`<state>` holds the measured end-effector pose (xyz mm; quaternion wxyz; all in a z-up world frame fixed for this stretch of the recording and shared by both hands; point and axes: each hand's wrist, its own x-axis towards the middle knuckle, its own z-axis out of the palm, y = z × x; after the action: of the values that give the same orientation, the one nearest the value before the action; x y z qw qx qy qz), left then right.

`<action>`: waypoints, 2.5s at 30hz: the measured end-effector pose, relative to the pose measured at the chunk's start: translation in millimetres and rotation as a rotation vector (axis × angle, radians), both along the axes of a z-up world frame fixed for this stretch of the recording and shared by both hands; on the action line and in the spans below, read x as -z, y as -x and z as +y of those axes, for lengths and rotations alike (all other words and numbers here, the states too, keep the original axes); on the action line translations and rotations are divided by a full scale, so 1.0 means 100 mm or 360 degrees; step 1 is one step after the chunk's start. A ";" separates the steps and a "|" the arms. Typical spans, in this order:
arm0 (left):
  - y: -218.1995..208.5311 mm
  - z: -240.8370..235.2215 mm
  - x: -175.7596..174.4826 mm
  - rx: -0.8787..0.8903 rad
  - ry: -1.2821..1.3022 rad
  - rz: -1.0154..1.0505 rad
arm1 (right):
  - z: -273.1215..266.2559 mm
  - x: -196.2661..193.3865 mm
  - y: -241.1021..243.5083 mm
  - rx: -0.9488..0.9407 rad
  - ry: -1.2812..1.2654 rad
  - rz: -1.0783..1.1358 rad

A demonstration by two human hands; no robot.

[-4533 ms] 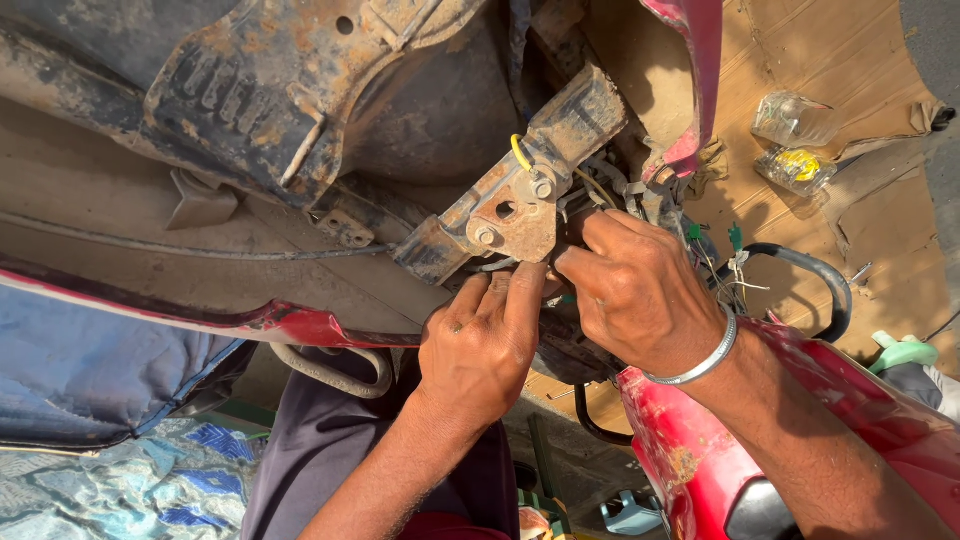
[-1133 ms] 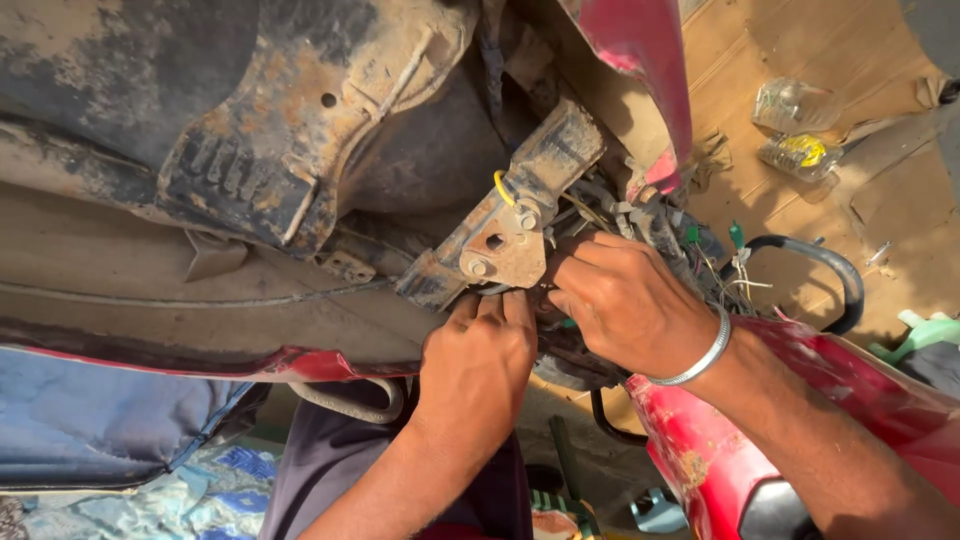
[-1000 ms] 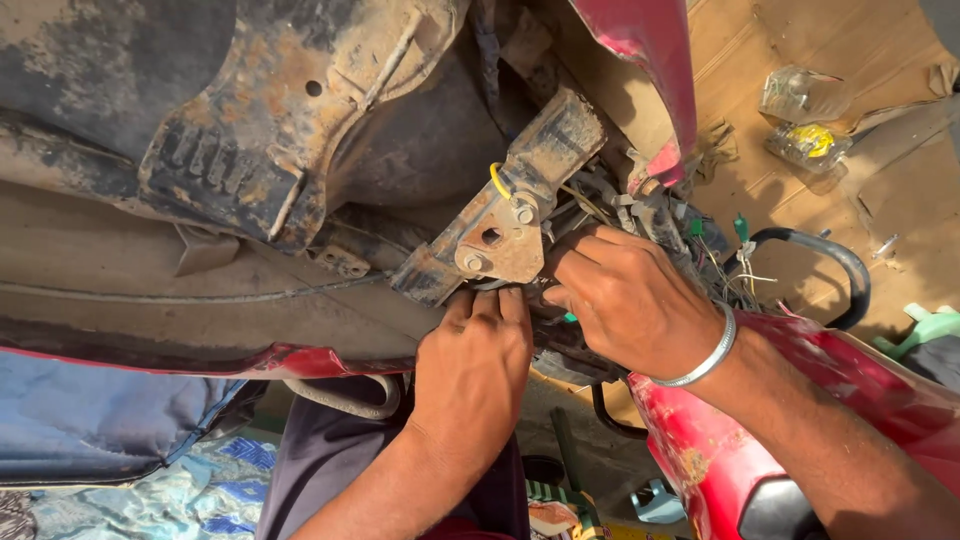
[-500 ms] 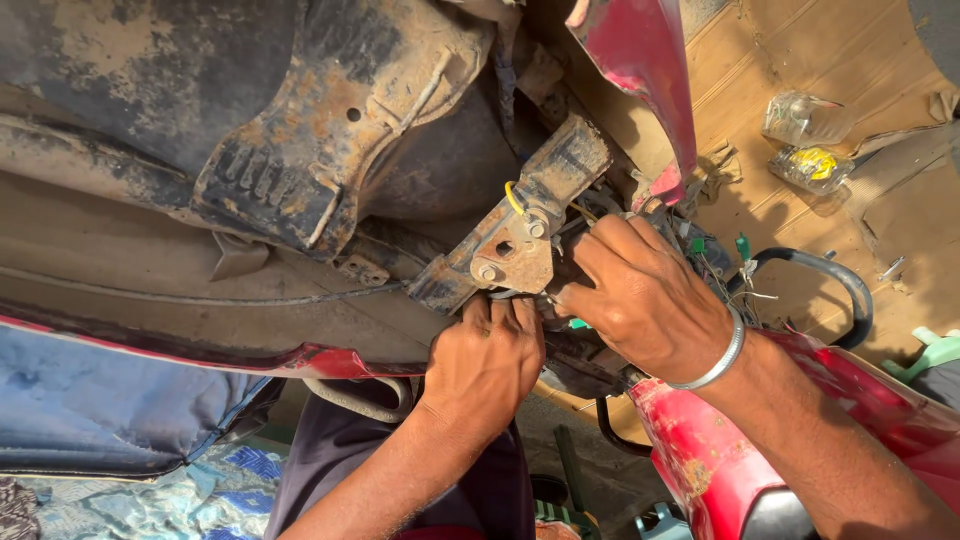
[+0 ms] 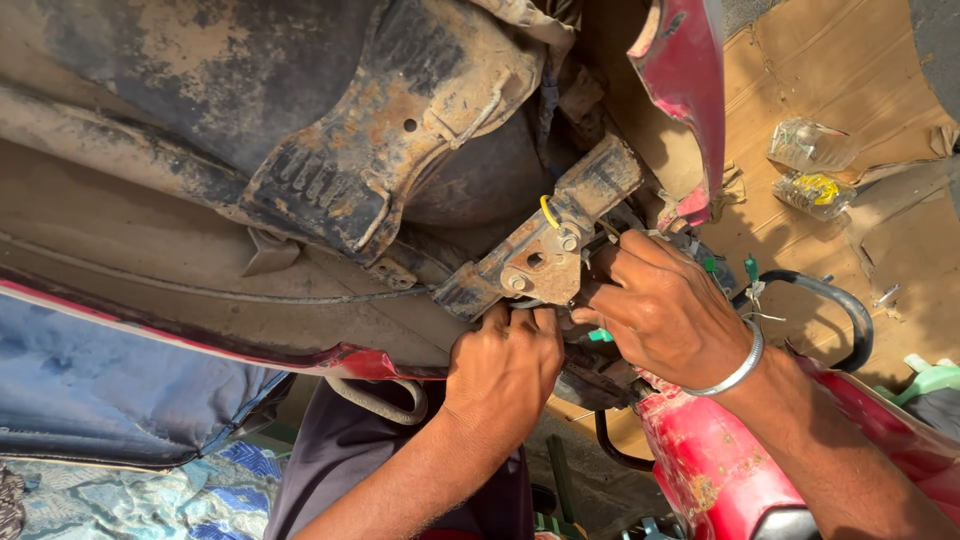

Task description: The person repairs a red and white motorcycle by connecting electrical wires. They use a green connector to join wires near the frame and handle a small black component, possibly a fuse or switch, before placing it back into the motorcycle's body.

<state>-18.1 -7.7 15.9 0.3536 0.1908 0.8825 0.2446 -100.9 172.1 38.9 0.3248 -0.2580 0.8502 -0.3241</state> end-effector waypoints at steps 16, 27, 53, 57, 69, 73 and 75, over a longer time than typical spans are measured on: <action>-0.07 0.06 0.10 -0.0218 -0.0095 0.0072 | -0.05 0.15 -0.26 0.0224 -0.0103 0.0100; -0.14 0.08 0.14 -0.0107 -0.0069 0.0146 | -0.12 0.14 -0.25 0.0277 0.0006 0.0111; 0.72 -0.06 -0.34 -0.0144 -0.0342 -0.0821 | -0.59 -0.16 -0.94 0.1298 -0.0616 0.0532; 0.67 -0.04 -0.28 -0.0197 -0.0420 -0.0755 | -0.56 0.07 -1.14 0.1360 -0.0648 0.0747; 0.73 0.10 -0.27 0.0022 -0.0271 -0.0820 | -0.36 0.42 -1.46 0.1401 -0.0550 0.0983; 0.70 0.10 -0.23 0.0025 -0.0333 -0.0770 | -0.33 0.47 -1.46 0.1420 -0.0511 0.0990; 0.68 0.10 -0.22 0.0027 -0.0352 -0.0714 | -0.33 0.48 -1.44 0.1372 -0.0513 0.1006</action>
<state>-85.8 2.2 37.7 0.5195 0.1768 0.7482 0.3728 43.5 139.4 -8.8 -0.0725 0.0815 0.9736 -0.2003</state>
